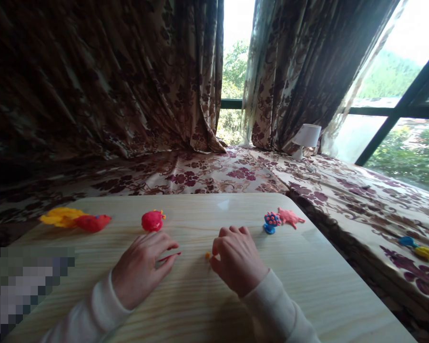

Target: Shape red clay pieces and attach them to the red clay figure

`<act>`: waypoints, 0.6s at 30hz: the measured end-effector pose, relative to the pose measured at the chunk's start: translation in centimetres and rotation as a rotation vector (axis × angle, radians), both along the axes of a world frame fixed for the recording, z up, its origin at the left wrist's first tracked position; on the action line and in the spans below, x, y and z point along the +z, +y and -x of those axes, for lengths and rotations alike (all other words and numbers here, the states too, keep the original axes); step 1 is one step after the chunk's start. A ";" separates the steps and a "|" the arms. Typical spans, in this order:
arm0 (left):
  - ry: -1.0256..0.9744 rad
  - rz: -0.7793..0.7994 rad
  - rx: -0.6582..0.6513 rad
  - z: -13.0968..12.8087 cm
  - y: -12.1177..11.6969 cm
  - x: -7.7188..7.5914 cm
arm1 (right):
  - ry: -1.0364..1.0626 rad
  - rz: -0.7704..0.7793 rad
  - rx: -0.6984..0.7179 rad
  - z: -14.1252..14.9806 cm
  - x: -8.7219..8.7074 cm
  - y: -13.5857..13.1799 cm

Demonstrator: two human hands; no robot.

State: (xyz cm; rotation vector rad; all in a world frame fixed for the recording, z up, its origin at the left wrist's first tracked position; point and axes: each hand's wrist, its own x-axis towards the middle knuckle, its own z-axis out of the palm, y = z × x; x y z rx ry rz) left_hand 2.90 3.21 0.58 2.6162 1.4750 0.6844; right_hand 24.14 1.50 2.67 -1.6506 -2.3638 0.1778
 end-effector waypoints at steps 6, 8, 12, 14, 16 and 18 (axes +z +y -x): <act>-0.375 0.105 -0.032 -0.9 -0.7 1.1 | 0.266 -0.073 0.066 1.0 0.7 -0.2; -0.576 0.333 -0.067 -1.2 -1.1 1.7 | 0.515 -0.092 0.141 1.6 0.9 -0.3; -0.871 0.702 -0.128 -1.5 -1.4 2.1 | 0.767 -0.091 0.243 2.8 0.8 -0.6; -0.967 0.774 -0.119 -1.5 -1.3 1.9 | 0.780 -0.100 0.246 3.1 0.6 -0.7; -1.041 0.843 -0.112 -1.4 -1.2 1.5 | 0.777 -0.117 0.239 3.3 0.3 -0.8; -1.111 0.924 -0.107 -1.4 -1.1 1.1 | 0.774 -0.137 0.237 3.3 0.1 -0.8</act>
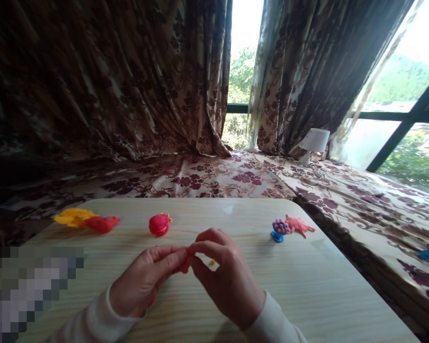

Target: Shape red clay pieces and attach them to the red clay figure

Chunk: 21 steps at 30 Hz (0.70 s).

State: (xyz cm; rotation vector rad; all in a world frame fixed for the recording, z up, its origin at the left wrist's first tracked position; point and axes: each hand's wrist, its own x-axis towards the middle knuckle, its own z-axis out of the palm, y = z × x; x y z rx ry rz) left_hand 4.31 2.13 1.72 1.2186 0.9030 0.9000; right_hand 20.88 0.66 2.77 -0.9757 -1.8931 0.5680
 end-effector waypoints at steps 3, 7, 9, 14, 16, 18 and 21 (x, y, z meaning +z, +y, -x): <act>-0.077 0.100 0.040 -0.1 0.1 -0.3 | -0.004 -0.020 0.009 -0.1 -0.2 0.1; -0.096 0.092 0.195 -0.1 0.3 -0.1 | -0.005 -0.016 -0.015 -0.2 -0.3 0.3; -0.110 0.064 0.239 -0.1 0.4 -0.1 | -0.007 -0.011 -0.030 -0.2 -0.4 0.3; -0.108 0.014 0.259 -0.2 0.5 -0.2 | -0.040 0.014 -0.020 0.0 -0.9 0.4; -0.095 0.033 0.273 -0.1 0.5 -0.3 | -0.052 0.020 -0.014 0.0 -1.1 0.5; -0.095 0.051 0.267 0.0 0.5 -0.3 | -0.073 0.020 -0.013 0.1 -1.3 0.5; -0.132 0.086 0.254 0.1 0.5 0.0 | -0.151 0.016 -0.028 0.3 -1.7 0.5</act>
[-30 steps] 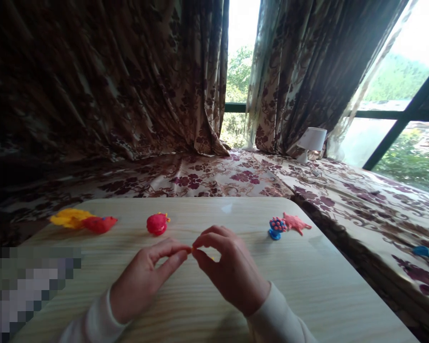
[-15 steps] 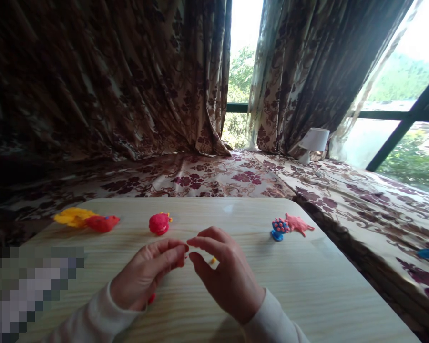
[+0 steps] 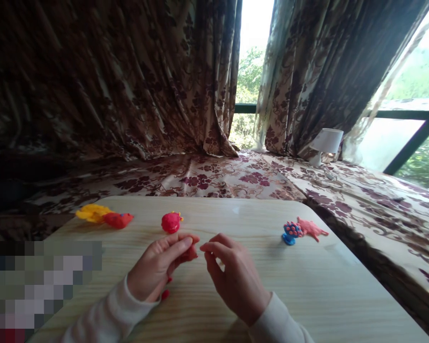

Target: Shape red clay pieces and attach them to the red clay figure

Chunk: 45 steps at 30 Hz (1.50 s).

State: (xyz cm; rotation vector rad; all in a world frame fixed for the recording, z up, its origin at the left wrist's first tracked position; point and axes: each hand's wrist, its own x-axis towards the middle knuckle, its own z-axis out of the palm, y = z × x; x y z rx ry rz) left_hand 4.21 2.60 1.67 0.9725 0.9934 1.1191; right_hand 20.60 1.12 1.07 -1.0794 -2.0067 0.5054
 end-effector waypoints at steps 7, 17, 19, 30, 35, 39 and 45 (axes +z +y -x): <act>-0.019 -0.030 0.157 0.8 0.6 0.8 | -0.276 -0.009 -0.038 2.0 -0.8 0.0; 0.097 -0.109 0.160 1.6 1.5 0.7 | -0.500 -0.038 -0.122 3.8 -1.1 1.5; 0.142 -0.131 0.152 1.8 1.7 0.7 | -0.512 -0.040 -0.119 3.7 -1.0 1.5; 0.367 -0.239 0.122 2.0 1.7 0.0 | -0.569 -0.051 -0.089 3.5 -0.5 1.3; 0.428 -0.258 0.116 2.1 1.8 0.0 | -0.554 -0.051 -0.085 3.7 -0.3 1.6; 0.436 -0.242 0.056 1.9 1.5 0.1 | -0.459 -0.014 -0.128 2.0 0.2 1.0; 0.351 -0.169 -0.082 0.9 0.8 0.1 | -0.156 -0.008 -0.070 1.2 0.6 0.5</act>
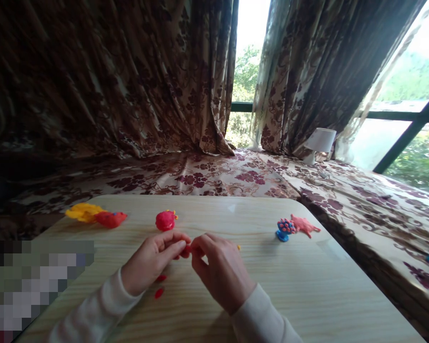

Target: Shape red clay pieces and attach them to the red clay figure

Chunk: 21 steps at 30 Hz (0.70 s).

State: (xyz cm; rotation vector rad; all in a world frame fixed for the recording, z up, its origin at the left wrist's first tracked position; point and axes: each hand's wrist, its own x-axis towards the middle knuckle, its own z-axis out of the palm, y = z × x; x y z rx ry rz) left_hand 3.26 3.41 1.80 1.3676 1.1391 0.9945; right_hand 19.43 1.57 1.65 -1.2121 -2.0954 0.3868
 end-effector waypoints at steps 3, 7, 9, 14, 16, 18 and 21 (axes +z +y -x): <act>-0.041 0.037 -0.002 -0.1 0.0 -0.1 | 0.048 -0.020 0.032 0.3 0.1 0.0; -0.072 0.051 0.003 0.0 0.1 0.0 | 0.084 -0.026 0.038 0.5 0.2 -0.1; -0.085 0.053 0.016 0.0 0.1 0.1 | 0.096 -0.012 0.032 0.5 0.2 -0.2; -0.120 0.083 0.032 -0.1 0.0 0.2 | 0.079 0.012 -0.005 0.5 0.0 -0.2; -0.123 0.080 0.026 -0.2 -0.1 0.2 | 0.069 0.008 -0.017 0.5 0.0 -0.2; -0.124 0.086 0.022 -0.3 -0.2 0.2 | 0.056 0.004 -0.021 0.6 0.0 -0.2; -0.116 0.104 0.015 -0.4 -0.3 0.2 | 0.044 -0.003 -0.025 0.6 0.2 -0.3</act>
